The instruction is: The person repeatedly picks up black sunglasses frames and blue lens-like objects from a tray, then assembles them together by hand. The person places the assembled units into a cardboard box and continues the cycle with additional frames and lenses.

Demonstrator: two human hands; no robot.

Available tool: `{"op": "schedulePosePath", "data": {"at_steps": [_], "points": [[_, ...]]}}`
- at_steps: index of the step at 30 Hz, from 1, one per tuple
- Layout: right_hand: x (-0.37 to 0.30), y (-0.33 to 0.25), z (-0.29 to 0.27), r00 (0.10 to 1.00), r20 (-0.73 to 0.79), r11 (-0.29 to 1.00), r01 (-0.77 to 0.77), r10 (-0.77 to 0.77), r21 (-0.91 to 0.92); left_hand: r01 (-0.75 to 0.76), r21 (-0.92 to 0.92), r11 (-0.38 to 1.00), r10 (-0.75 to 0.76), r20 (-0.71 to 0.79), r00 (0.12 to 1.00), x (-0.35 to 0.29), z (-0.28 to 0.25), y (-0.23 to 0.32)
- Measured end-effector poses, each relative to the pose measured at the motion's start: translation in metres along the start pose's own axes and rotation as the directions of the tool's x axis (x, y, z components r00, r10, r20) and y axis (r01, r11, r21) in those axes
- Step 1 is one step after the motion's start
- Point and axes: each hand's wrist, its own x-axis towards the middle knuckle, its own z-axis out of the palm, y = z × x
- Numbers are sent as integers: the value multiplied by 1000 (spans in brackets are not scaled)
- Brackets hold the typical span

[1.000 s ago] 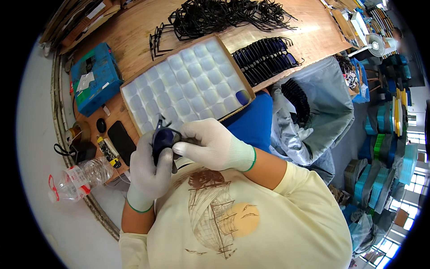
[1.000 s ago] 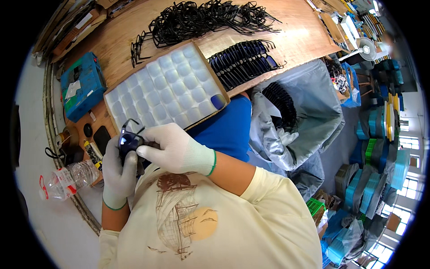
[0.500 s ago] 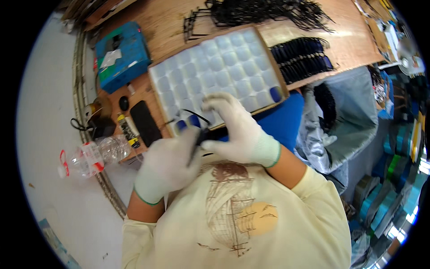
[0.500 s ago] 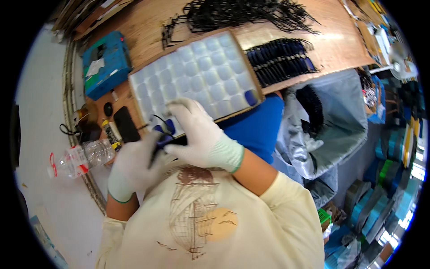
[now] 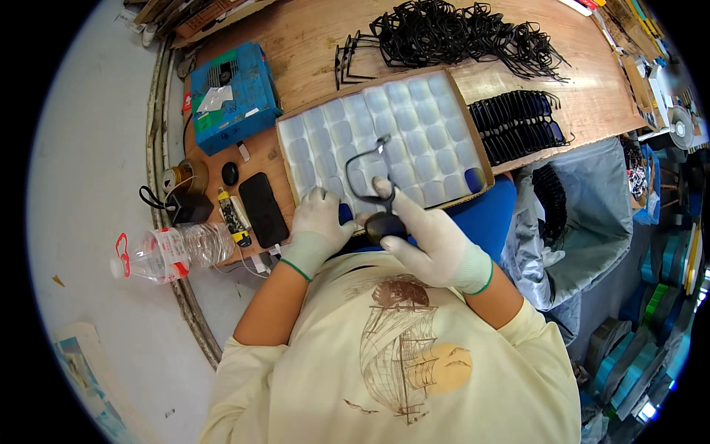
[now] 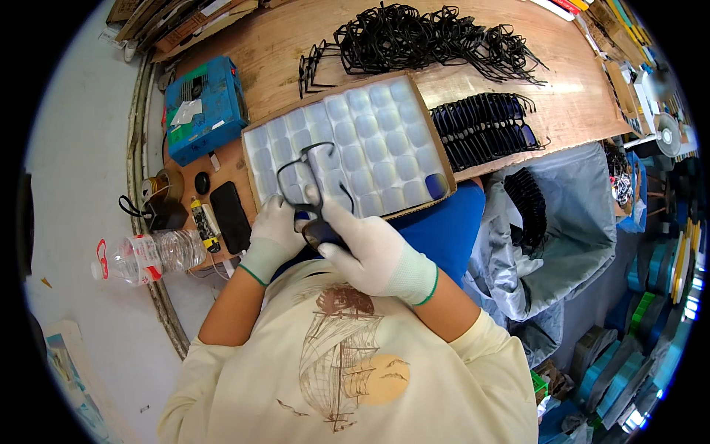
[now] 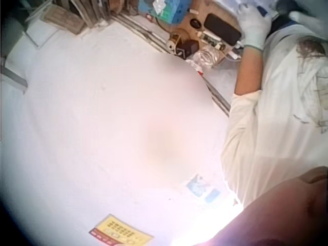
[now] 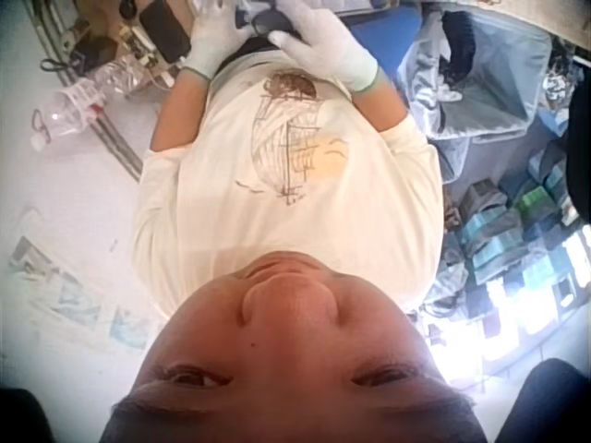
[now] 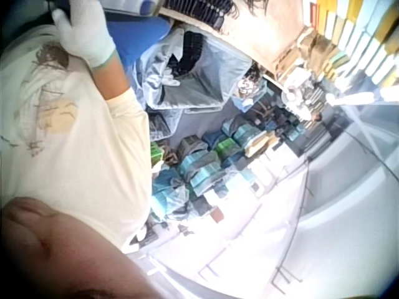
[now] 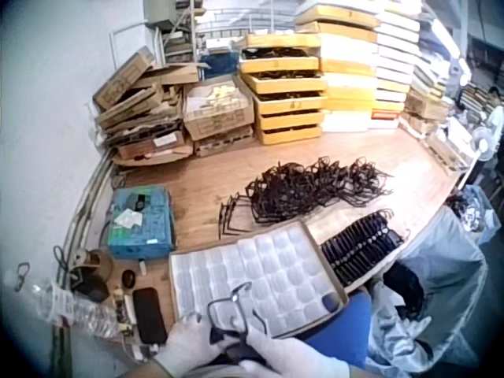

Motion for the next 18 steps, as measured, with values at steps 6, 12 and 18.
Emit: {"op": "schedulePosePath", "data": {"at_steps": [6, 12, 18], "points": [[7, 4, 9, 995, -49, 997, 83, -83, 5, 123, -127, 984, -92, 226, 970, 2, -10, 0], [6, 15, 17, 992, -108, 978, -40, 63, 204, -25, 59, 998, 25, -5, 1000, -5, -6, 0], [6, 22, 14, 983, -184, 972, -19, -25, -234, 10, -600, 800, 85, 129, 988, -12, -23, -12]]}}
